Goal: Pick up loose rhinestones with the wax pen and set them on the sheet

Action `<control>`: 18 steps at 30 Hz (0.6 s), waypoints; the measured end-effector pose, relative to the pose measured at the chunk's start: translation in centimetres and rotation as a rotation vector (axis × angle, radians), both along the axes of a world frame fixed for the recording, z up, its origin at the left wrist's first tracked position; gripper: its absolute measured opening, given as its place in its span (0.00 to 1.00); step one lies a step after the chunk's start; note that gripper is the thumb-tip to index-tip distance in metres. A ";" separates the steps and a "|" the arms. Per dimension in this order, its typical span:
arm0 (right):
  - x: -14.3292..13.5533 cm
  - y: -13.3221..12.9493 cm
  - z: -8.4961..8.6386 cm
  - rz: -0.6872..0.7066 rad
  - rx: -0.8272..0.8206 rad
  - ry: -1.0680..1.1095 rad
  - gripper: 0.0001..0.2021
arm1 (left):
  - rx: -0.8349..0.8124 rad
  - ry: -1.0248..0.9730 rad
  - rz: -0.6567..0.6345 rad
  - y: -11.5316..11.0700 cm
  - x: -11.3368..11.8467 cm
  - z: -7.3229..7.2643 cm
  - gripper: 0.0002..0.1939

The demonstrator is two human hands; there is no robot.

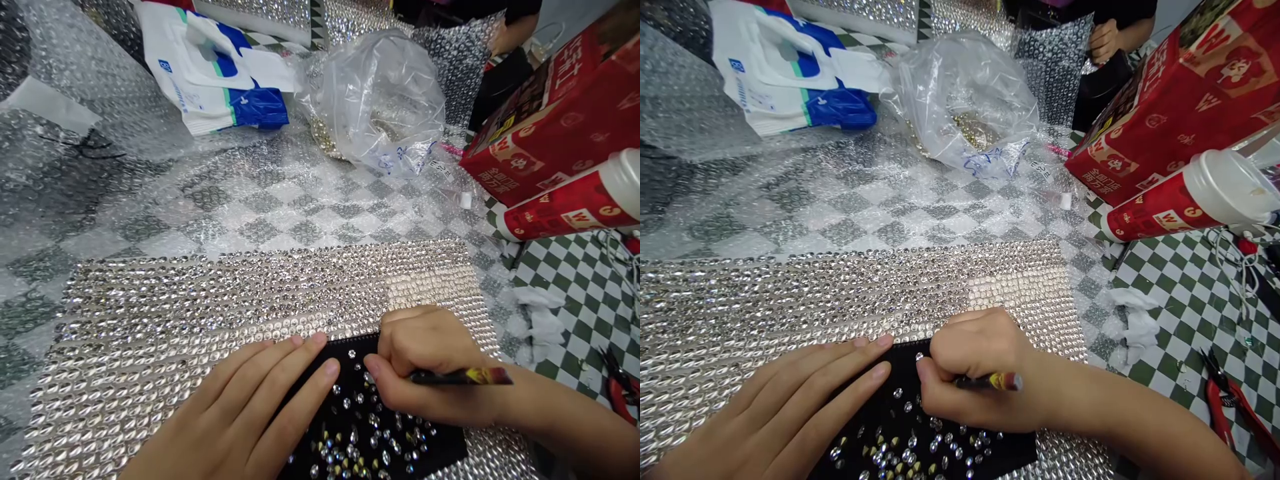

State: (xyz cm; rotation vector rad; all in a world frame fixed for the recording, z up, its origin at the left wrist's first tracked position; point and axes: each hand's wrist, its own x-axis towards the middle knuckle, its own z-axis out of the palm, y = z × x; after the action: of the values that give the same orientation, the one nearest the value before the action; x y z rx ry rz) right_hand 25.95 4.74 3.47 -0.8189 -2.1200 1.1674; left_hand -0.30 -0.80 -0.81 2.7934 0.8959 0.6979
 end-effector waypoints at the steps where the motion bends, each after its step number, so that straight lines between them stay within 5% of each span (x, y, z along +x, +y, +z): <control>1: 0.0 -0.1 -0.1 0.007 0.006 -0.008 0.21 | -0.001 0.004 -0.003 0.0 0.0 0.0 0.34; 6: 0.0 -0.1 0.3 -0.029 0.016 -0.012 0.21 | -0.010 -0.006 -0.005 0.2 0.1 -0.1 0.33; 12: 0.4 0.5 0.8 -0.343 0.019 0.082 0.20 | -0.017 0.008 -0.003 0.1 0.1 -0.2 0.33; 18: 1.5 2.5 0.7 -0.564 0.115 -0.121 0.21 | -0.013 0.024 -0.015 -0.2 -0.2 -0.3 0.36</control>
State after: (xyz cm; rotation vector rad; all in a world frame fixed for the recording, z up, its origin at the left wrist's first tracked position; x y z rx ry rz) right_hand 27.45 7.19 4.17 -1.3454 -1.8407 0.7055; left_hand -0.48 -1.01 -1.15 2.7998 0.8798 0.6556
